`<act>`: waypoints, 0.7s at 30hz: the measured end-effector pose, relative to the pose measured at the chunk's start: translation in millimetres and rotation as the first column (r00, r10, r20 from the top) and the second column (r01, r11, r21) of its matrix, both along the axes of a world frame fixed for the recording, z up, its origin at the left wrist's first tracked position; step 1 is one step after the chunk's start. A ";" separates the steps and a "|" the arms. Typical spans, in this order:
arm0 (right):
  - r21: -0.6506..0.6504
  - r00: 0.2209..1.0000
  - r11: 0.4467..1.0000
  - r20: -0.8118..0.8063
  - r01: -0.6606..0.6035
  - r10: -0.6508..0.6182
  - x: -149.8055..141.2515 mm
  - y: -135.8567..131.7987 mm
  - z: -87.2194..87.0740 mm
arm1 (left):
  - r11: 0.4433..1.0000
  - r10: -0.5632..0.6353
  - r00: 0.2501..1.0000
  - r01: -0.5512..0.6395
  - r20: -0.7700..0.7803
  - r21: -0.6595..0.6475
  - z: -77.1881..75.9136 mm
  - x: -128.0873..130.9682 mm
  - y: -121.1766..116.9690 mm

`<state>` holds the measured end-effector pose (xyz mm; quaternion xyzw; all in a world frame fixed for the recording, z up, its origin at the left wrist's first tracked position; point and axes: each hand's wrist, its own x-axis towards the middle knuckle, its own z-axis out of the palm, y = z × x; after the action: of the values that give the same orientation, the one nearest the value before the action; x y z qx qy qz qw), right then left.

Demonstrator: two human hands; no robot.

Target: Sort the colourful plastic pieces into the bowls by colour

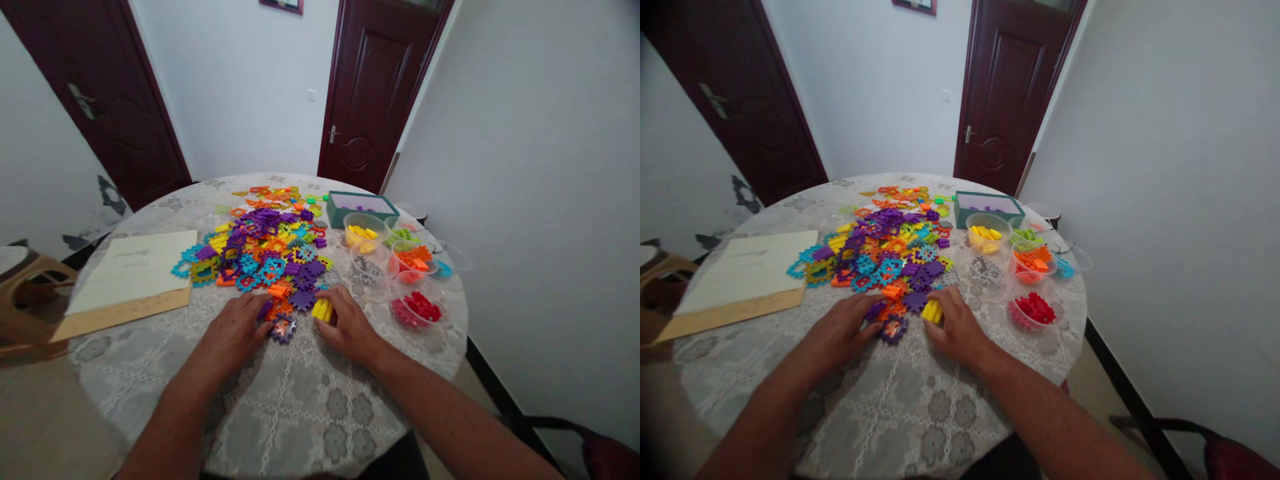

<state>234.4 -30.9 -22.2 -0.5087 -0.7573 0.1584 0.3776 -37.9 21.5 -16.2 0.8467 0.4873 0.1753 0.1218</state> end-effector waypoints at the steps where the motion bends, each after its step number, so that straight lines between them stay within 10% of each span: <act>1: 0.011 1.000 1.000 -0.024 0.019 -0.019 -0.4 1.1 -0.5 | 1.000 -0.001 1.000 0.001 -0.004 0.002 -1.8 -1.6 1.0; 9: -0.036 0.996 0.998 0.070 -0.043 0.046 6.7 3.6 9.1 | 0.999 0.002 0.999 -0.001 -0.034 0.036 -5.3 -3.4 5.5; 15: -0.033 0.958 0.999 0.288 0.008 0.002 33.9 6.2 63.6 | 0.999 0.034 0.999 -0.034 -0.009 0.012 8.7 1.7 -1.4; 21: 0.126 0.760 0.942 0.561 0.312 -0.327 87.5 81.0 112.9 | 0.998 0.064 0.994 -0.066 0.089 0.021 5.9 -0.9 -4.6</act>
<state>321.9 50.1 90.6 -0.6493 -0.7396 -0.0782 0.1593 -38.8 16.9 -10.3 0.8232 0.5068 0.2221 0.1273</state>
